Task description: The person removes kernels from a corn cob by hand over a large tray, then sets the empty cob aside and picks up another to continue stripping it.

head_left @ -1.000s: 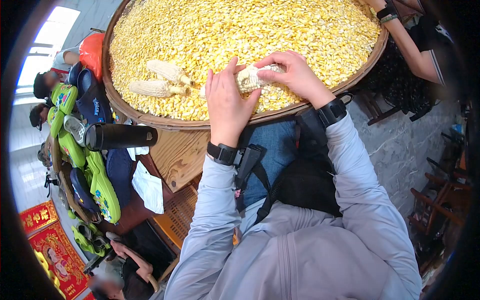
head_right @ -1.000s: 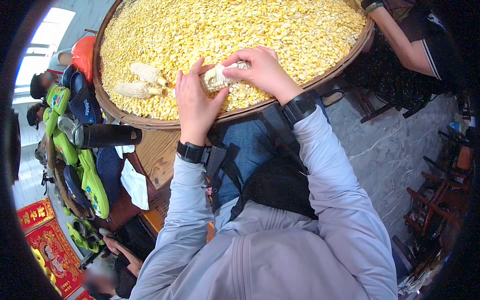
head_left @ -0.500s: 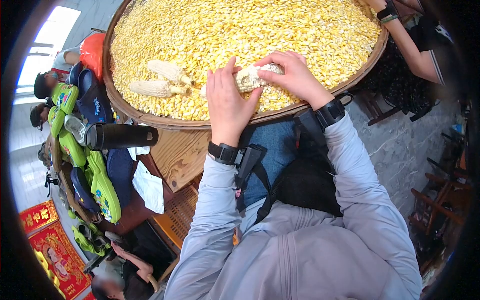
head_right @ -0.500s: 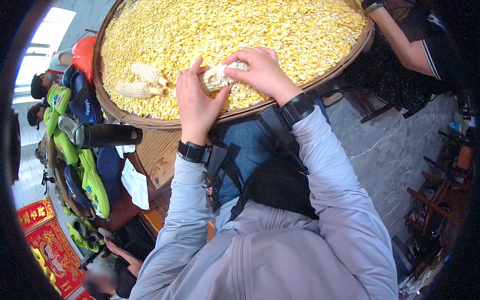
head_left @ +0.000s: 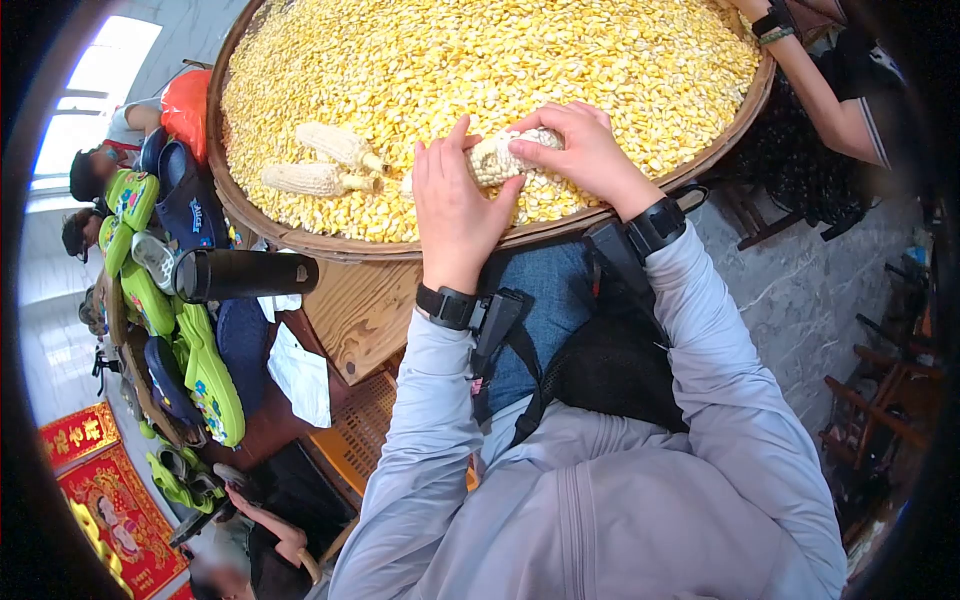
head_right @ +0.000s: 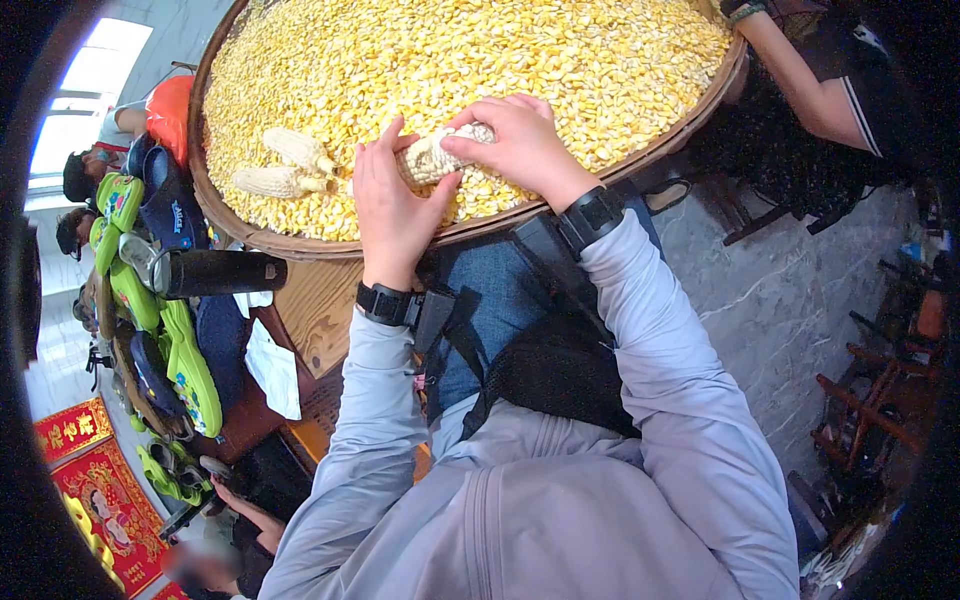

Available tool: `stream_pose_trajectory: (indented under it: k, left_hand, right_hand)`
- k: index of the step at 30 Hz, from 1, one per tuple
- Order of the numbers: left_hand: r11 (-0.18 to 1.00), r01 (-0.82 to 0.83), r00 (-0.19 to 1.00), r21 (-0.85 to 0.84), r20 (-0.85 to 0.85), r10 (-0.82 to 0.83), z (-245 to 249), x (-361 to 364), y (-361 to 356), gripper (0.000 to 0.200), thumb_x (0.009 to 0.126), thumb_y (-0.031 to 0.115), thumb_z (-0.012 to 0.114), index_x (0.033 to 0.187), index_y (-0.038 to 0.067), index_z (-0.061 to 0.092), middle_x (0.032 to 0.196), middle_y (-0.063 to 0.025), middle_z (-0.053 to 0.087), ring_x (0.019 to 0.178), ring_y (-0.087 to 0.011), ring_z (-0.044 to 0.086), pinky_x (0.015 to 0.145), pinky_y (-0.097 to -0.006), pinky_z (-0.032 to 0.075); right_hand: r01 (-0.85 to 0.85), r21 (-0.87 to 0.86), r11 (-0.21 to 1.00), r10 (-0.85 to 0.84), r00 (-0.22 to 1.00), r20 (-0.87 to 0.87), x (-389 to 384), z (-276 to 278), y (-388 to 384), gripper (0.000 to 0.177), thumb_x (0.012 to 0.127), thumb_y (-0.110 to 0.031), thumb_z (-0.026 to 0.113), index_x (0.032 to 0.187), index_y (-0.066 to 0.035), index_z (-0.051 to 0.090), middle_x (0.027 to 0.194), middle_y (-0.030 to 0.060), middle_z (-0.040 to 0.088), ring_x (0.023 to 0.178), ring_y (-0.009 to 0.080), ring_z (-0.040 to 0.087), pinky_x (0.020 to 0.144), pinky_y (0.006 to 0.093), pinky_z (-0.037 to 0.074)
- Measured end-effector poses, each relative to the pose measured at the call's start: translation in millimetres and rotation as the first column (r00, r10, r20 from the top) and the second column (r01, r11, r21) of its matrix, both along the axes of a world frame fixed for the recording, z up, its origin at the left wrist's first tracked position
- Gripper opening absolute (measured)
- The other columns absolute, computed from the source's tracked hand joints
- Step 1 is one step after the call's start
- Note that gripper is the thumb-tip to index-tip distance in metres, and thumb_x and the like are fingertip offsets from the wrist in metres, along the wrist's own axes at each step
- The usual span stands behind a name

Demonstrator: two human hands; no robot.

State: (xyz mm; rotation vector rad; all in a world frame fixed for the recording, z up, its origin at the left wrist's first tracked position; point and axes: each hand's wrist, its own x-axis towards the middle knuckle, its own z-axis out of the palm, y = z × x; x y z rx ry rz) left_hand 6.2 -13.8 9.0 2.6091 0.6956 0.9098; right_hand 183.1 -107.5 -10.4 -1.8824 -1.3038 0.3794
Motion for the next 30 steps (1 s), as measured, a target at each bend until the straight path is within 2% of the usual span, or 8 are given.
stream_pose_trajectory:
  k: [6,7,9,13,18,22,25,30]
  left_hand:
    - [1.0,0.001,1.0,0.014,-0.016,-0.001,-2,0,2,0.087,0.073,0.024,0.092,0.146,0.005,0.05,0.118,-0.0091,0.069,0.117,-0.0348,0.062,0.12,-0.0544,0.034]
    - [1.0,0.0,1.0,0.014,-0.016,0.0,-1,0,2,0.087,0.073,0.024,0.092,0.146,0.005,0.05,0.118,-0.0091,0.069,0.117,-0.0348,0.062,0.12,-0.0544,0.034]
    - [1.0,0.005,1.0,-0.02,0.004,-0.005,0,-1,1,0.087,0.072,0.024,0.092,0.146,0.005,0.05,0.118,-0.009,0.069,0.117,-0.0346,0.062,0.121,-0.0548,0.033]
    - [1.0,0.001,1.0,-0.01,0.004,-0.001,-1,0,1,0.088,0.071,0.024,0.093,0.146,0.005,0.05,0.118,-0.0089,0.069,0.117,-0.0338,0.062,0.122,-0.0547,0.033]
    - [1.0,-0.011,1.0,0.005,-0.016,0.011,-3,0,2,0.088,0.071,0.022,0.092,0.146,0.005,0.05,0.118,-0.009,0.07,0.118,-0.0322,0.063,0.122,-0.053,0.033]
    - [1.0,-0.004,1.0,-0.002,0.001,0.004,0,0,1,0.089,0.07,0.022,0.093,0.146,0.005,0.05,0.117,-0.0091,0.07,0.118,-0.0325,0.063,0.121,-0.0523,0.034]
    - [0.999,-0.009,1.0,-0.045,-0.005,0.009,0,0,0,0.089,0.07,0.023,0.093,0.146,0.004,0.05,0.116,-0.0091,0.069,0.116,-0.033,0.063,0.12,-0.0523,0.036]
    - [1.0,-0.004,1.0,0.016,0.019,0.004,-2,1,1,0.089,0.071,0.024,0.093,0.146,0.004,0.05,0.115,-0.0091,0.069,0.115,-0.0335,0.063,0.119,-0.0537,0.036]
  right_hand:
    - [0.086,0.016,0.996,-0.087,0.975,0.206,-16,8,-2,0.047,0.083,-0.054,0.081,0.108,-0.015,0.074,0.107,0.0037,0.072,0.118,0.0264,0.062,0.114,0.0456,0.029]
    - [0.085,0.017,0.996,-0.086,0.975,0.205,-13,6,-2,0.047,0.083,-0.054,0.081,0.108,-0.015,0.074,0.107,0.0037,0.072,0.118,0.0264,0.062,0.114,0.0456,0.029]
    - [0.033,0.015,0.999,-0.033,0.997,0.065,-5,1,-2,0.051,0.081,-0.057,0.081,0.108,-0.015,0.074,0.109,0.0046,0.072,0.118,0.0275,0.062,0.114,0.0458,0.029]
    - [0.015,0.041,0.999,-0.018,0.998,0.062,-4,-1,-1,0.053,0.079,-0.058,0.081,0.109,-0.015,0.074,0.108,0.0053,0.072,0.118,0.0282,0.062,0.115,0.0462,0.029]
    - [0.08,-0.025,0.996,-0.073,0.975,0.211,-17,13,-2,0.056,0.078,-0.061,0.081,0.108,-0.014,0.073,0.107,0.005,0.071,0.116,0.0289,0.062,0.115,0.047,0.029]
    - [0.065,-0.018,0.998,-0.059,0.976,0.212,-15,10,-3,0.056,0.078,-0.061,0.081,0.108,-0.014,0.072,0.108,0.0045,0.071,0.116,0.029,0.061,0.115,0.0472,0.029]
    - [0.025,0.015,1.0,-0.027,0.989,0.148,-8,1,-2,0.054,0.079,-0.059,0.081,0.107,-0.015,0.072,0.108,0.0036,0.07,0.117,0.0282,0.061,0.115,0.0471,0.028]
    - [-0.01,0.05,0.999,0.007,0.999,0.052,-2,-4,-1,0.052,0.078,-0.061,0.079,0.107,-0.018,0.076,0.107,0.0016,0.072,0.115,0.0264,0.062,0.114,0.0471,0.029]
